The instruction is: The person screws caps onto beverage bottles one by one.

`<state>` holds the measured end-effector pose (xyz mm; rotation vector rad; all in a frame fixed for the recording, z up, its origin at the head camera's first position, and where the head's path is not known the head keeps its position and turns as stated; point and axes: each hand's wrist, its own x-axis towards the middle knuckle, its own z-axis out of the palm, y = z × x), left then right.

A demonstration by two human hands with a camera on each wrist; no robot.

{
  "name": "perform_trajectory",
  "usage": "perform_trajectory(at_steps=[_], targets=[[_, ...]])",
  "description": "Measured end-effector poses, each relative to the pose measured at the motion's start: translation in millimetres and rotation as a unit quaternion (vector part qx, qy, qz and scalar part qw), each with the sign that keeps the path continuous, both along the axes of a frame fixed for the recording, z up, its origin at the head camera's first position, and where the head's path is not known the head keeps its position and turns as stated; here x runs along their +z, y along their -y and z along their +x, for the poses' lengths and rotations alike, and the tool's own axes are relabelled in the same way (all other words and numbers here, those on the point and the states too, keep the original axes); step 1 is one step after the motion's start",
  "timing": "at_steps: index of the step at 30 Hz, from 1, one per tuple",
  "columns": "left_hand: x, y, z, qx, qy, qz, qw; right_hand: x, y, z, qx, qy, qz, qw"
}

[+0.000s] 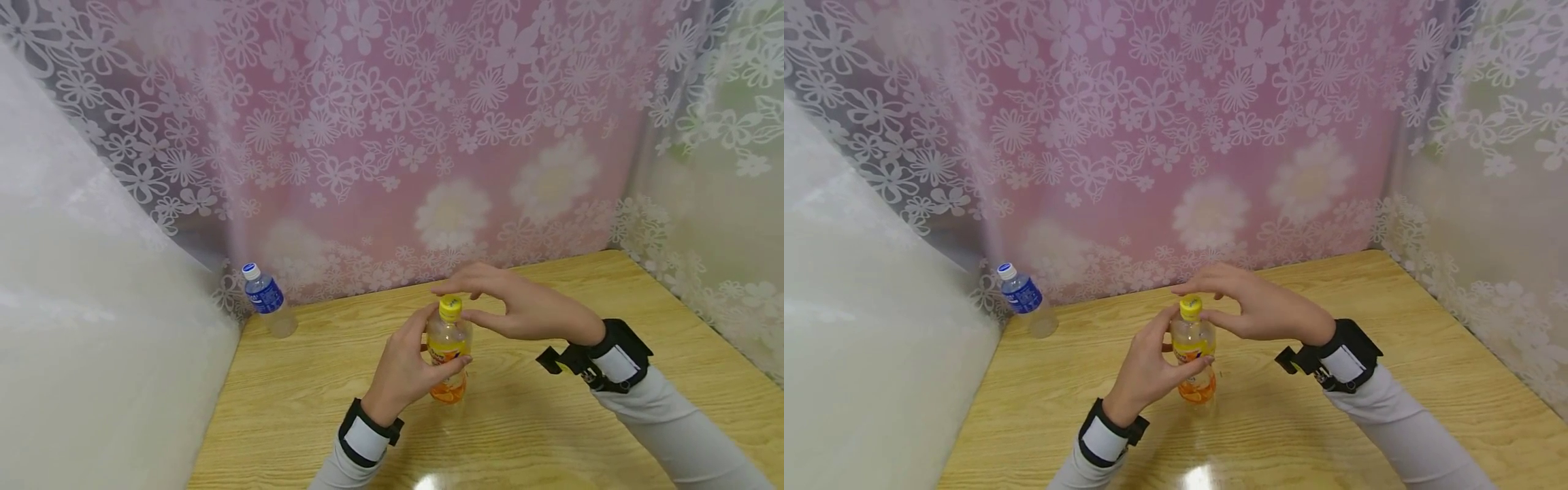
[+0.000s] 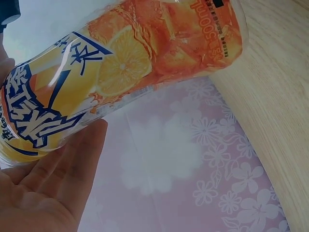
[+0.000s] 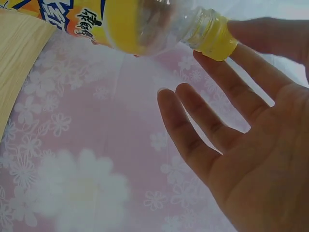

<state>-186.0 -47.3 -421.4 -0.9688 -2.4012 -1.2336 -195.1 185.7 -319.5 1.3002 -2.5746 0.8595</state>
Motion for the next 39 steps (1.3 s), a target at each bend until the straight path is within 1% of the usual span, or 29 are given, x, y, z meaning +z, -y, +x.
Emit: perform_trajectory(at_steps=[4, 10, 14, 16, 21, 24, 28, 30, 33, 36, 37, 39], targets=[[-0.7, 0, -0.6, -0.001, -0.002, -0.001, 1.0000, -1.1, -1, -1.6, -0.004, -0.010, -0.003, 1.000], [-1.3, -2, 0.1, -0.003, -0.004, -0.002, 1.0000, -3.3, 6, -3.7, -0.042, -0.041, 0.001, 0.998], [-3.1, -3, 1.2, -0.006, 0.005, 0.002, 1.0000, -6.5, 11, -3.6, -0.058, -0.036, 0.017, 0.998], [-4.1, -4, 1.4, -0.006, 0.008, 0.002, 0.9999, -7.5, 10, -3.3, -0.053, -0.030, 0.015, 0.998], [-3.9, -3, 1.4, -0.002, 0.012, 0.000, 0.9999, -3.7, 4, -0.3, -0.018, -0.020, 0.002, 1.000], [-3.3, -2, 1.1, -0.001, 0.011, 0.002, 0.9999, -2.1, 2, 0.1, 0.000, -0.024, -0.001, 1.000], [-3.5, -1, 0.7, -0.001, 0.009, 0.003, 1.0000, -3.0, 3, -1.4, 0.008, -0.040, -0.012, 0.999], [-4.0, -2, 0.6, -0.004, 0.010, 0.002, 0.9999, -2.9, 5, -1.9, -0.001, -0.042, -0.012, 0.999], [-4.6, -2, 0.4, -0.008, 0.013, 0.003, 0.9999, -3.6, 9, -2.4, -0.032, -0.046, -0.003, 0.998], [-5.2, -3, 0.5, -0.008, 0.012, 0.001, 0.9999, -5.1, 12, -1.9, -0.059, -0.037, 0.009, 0.998], [-5.5, -3, 0.7, -0.008, 0.011, 0.000, 0.9999, -5.7, 13, -1.6, -0.061, -0.033, 0.011, 0.998], [-6.1, -3, 1.0, -0.008, 0.010, 0.000, 0.9999, -6.6, 13, -0.9, -0.051, -0.023, 0.007, 0.998]])
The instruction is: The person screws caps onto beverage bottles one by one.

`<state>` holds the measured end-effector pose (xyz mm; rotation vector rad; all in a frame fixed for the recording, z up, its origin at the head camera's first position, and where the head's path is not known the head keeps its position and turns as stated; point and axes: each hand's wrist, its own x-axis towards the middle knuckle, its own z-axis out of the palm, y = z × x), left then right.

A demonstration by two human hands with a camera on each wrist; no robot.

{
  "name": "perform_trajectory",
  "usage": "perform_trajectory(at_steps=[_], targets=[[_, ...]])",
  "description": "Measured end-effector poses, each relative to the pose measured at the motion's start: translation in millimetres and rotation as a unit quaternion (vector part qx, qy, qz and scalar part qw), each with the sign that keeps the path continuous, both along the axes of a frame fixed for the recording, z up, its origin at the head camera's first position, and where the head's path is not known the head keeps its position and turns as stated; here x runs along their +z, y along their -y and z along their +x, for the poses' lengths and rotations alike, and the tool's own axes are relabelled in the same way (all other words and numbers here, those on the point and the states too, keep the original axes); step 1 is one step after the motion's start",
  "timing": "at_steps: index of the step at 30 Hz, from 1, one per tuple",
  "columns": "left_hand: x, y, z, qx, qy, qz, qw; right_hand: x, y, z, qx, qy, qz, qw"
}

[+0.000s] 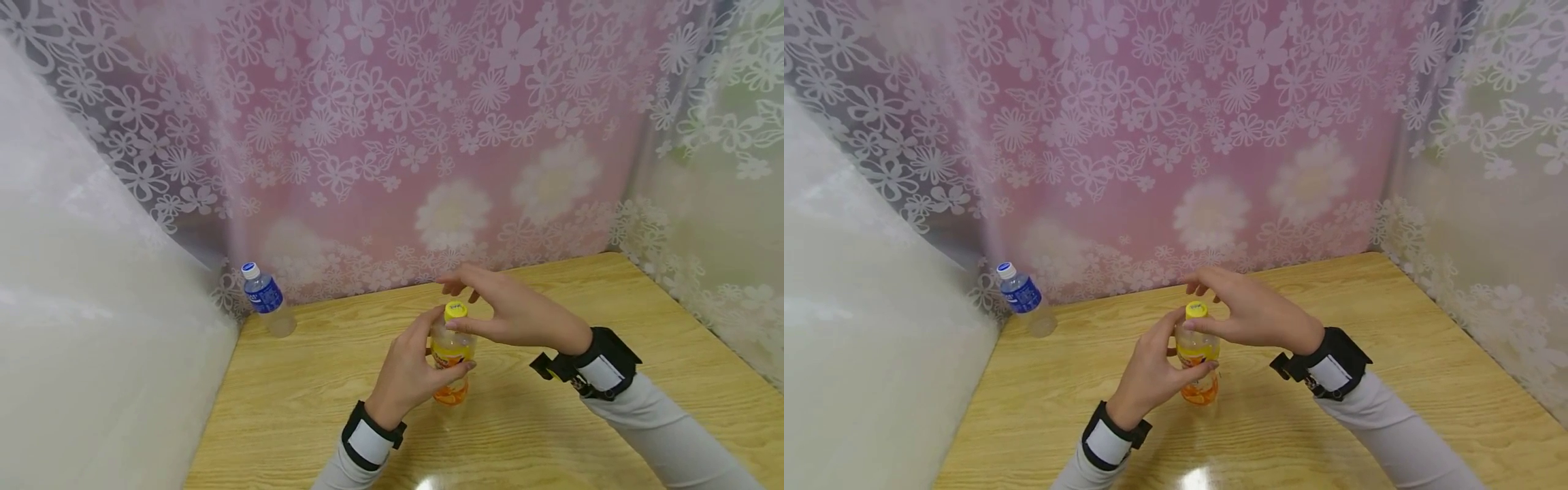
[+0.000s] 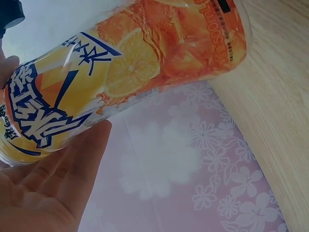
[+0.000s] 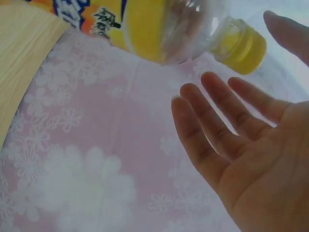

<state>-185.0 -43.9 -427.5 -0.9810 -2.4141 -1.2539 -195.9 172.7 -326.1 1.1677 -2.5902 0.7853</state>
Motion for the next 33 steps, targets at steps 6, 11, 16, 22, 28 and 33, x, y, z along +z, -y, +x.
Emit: perform_trajectory(at_steps=[6, 11, 16, 22, 28, 33], targets=[[-0.7, 0, -0.1, 0.002, -0.006, -0.001, 1.0000, 2.2, -6, 3.0, 0.061, 0.018, -0.025, 0.998], [-0.2, 1, -1.2, 0.004, -0.012, -0.004, 0.9999, 3.5, -9, 3.9, 0.058, 0.023, -0.013, 0.998], [-1.4, 0, -0.6, 0.009, -0.015, -0.006, 0.9998, 0.7, -7, 1.8, 0.057, 0.000, -0.012, 0.998], [-3.6, -4, 0.8, 0.008, -0.018, -0.004, 0.9998, -4.5, -3, 0.5, 0.034, -0.046, -0.011, 0.998], [-5.7, -7, 1.3, 0.026, -0.054, -0.003, 0.9982, -10.4, 4, 5.5, -0.025, -0.097, -0.009, 0.995], [-6.9, -13, 0.7, 0.059, -0.083, -0.001, 0.9948, -14.7, 15, 11.1, -0.097, -0.124, -0.026, 0.987]])
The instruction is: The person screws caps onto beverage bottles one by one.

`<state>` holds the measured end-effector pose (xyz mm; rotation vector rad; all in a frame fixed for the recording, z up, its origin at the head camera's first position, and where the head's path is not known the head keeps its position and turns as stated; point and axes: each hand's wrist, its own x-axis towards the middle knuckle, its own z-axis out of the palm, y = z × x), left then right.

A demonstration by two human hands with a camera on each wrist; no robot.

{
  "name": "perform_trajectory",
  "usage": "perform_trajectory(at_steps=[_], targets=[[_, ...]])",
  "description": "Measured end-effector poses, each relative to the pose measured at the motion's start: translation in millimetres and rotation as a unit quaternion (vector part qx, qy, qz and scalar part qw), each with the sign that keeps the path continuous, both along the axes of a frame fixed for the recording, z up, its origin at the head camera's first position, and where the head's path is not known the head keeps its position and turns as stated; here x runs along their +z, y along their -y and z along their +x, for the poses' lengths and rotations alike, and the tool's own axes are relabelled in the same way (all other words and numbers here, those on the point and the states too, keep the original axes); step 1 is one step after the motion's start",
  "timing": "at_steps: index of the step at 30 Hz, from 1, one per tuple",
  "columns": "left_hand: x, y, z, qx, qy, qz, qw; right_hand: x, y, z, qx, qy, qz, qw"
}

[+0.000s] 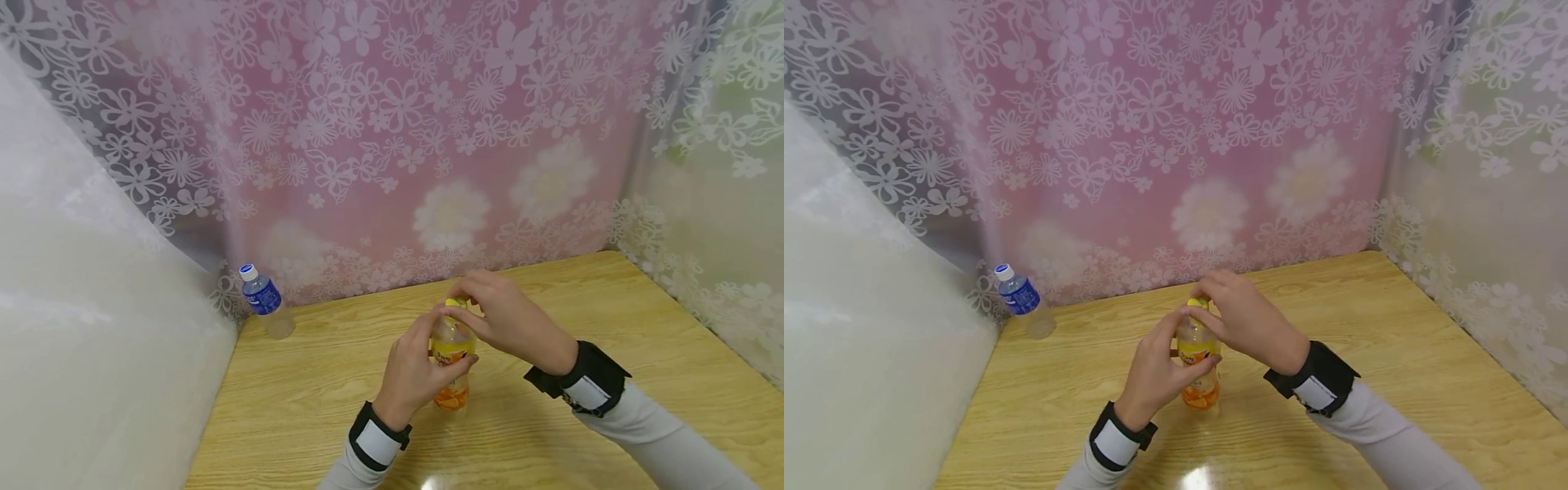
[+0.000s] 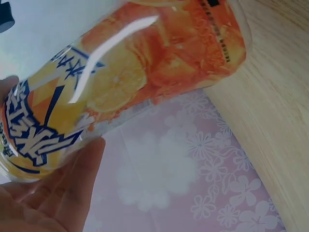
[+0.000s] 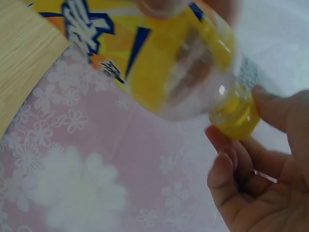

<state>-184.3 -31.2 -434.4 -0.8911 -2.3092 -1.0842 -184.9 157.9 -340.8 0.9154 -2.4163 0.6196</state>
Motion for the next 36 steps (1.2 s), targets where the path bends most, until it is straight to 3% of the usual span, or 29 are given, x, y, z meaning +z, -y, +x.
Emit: perform_trajectory(at_steps=[4, 9, 12, 18, 27, 36], targets=[[0.6, -2, -0.8, 0.022, -0.002, 0.001, 0.9997, 1.0, 2, -0.3, -0.012, 0.012, -0.001, 1.000], [4.8, 1, -3.7, 0.014, 0.019, 0.002, 0.9997, 11.4, -12, -5.7, 0.079, 0.077, -0.002, 0.994], [6.9, 2, -5.9, 0.003, 0.031, 0.004, 0.9995, 15.8, -20, -9.8, 0.136, 0.087, 0.006, 0.987], [6.4, 2, -6.9, -0.009, 0.028, -0.001, 0.9996, 14.2, -22, -15.5, 0.160, 0.080, 0.006, 0.984], [2.6, -2, -5.1, 0.017, 0.013, -0.005, 0.9998, 9.0, -15, -14.3, 0.102, 0.042, 0.019, 0.994], [4.0, -7, 0.5, 0.082, -0.025, -0.031, 0.9958, -1.1, 0, -2.3, -0.006, -0.012, 0.007, 1.000]])
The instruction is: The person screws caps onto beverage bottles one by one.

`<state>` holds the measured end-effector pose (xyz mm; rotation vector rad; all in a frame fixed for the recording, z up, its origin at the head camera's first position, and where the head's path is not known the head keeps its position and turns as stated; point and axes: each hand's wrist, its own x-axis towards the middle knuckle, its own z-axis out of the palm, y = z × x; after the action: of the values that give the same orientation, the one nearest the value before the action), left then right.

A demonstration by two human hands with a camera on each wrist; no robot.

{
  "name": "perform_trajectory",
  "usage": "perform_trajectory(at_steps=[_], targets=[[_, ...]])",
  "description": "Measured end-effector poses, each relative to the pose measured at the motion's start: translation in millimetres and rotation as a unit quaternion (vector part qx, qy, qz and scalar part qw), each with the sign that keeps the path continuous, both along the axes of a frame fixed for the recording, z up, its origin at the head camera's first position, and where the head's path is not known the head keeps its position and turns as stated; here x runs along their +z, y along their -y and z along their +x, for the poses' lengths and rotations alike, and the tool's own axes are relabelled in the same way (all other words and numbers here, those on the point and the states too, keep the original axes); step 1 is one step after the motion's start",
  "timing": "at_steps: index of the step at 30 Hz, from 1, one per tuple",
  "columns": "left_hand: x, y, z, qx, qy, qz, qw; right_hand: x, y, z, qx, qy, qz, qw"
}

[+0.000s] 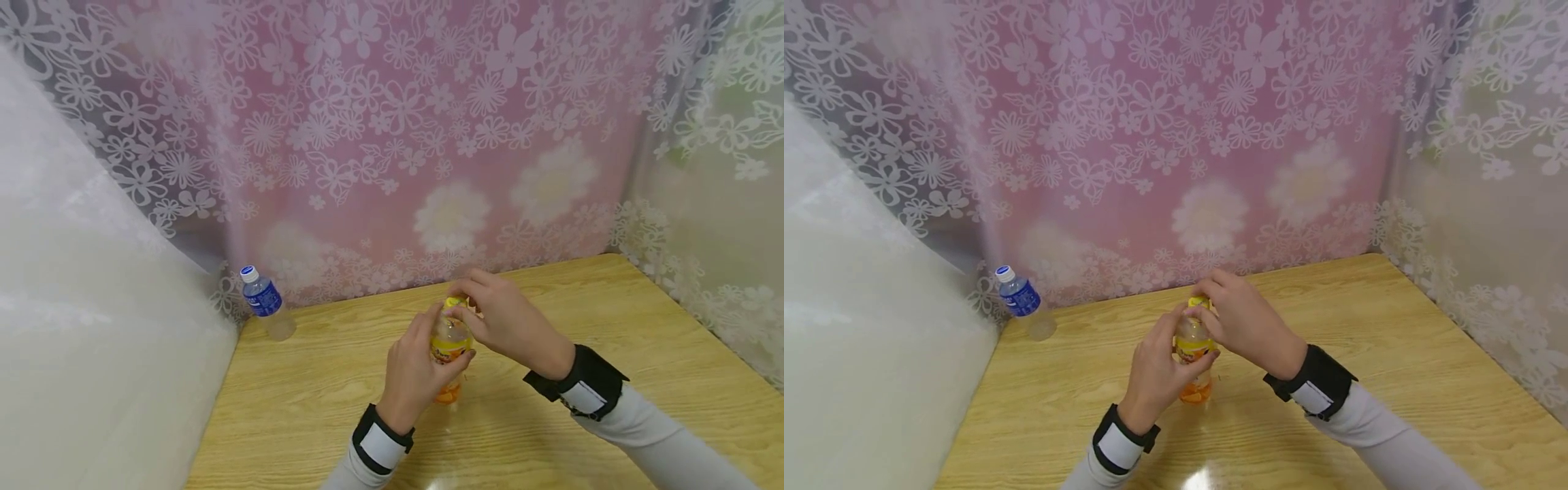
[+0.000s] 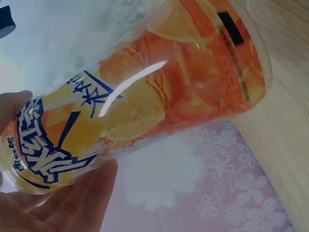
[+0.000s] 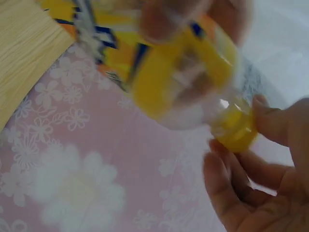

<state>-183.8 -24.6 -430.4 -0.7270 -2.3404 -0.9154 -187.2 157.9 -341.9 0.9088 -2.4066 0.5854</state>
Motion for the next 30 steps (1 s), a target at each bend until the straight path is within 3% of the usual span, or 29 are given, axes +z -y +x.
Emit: perform_trajectory(at_steps=[4, 8, 11, 14, 17, 21, 25, 30], targets=[[2.0, 0, 3.2, 0.006, -0.007, -0.003, 1.0000, -0.5, -1, 0.7, -0.007, 0.037, -0.014, 0.999], [3.1, 3, 2.0, -0.022, 0.015, 0.005, 0.9996, 6.2, -12, -1.8, 0.059, 0.087, -0.025, 0.994], [3.9, 7, 0.4, -0.051, 0.034, 0.014, 0.9980, 12.3, -18, -3.7, 0.118, 0.086, -0.007, 0.989], [5.4, 10, -0.7, -0.078, 0.052, 0.024, 0.9953, 16.0, -18, -5.4, 0.136, 0.071, 0.014, 0.988], [6.2, 11, -1.2, -0.098, 0.066, 0.032, 0.9925, 17.3, -16, -4.6, 0.123, 0.068, 0.020, 0.990], [5.1, 10, -1.2, -0.096, 0.059, 0.030, 0.9932, 14.8, -13, -3.8, 0.094, 0.053, 0.034, 0.994], [1.4, 8, -0.7, -0.071, 0.034, 0.019, 0.9967, 7.6, -8, -3.9, 0.062, 0.035, 0.028, 0.997], [-1.3, 5, 1.0, -0.014, -0.015, -0.005, 0.9998, -4.9, 4, -1.0, -0.008, 0.026, -0.026, 0.999]])
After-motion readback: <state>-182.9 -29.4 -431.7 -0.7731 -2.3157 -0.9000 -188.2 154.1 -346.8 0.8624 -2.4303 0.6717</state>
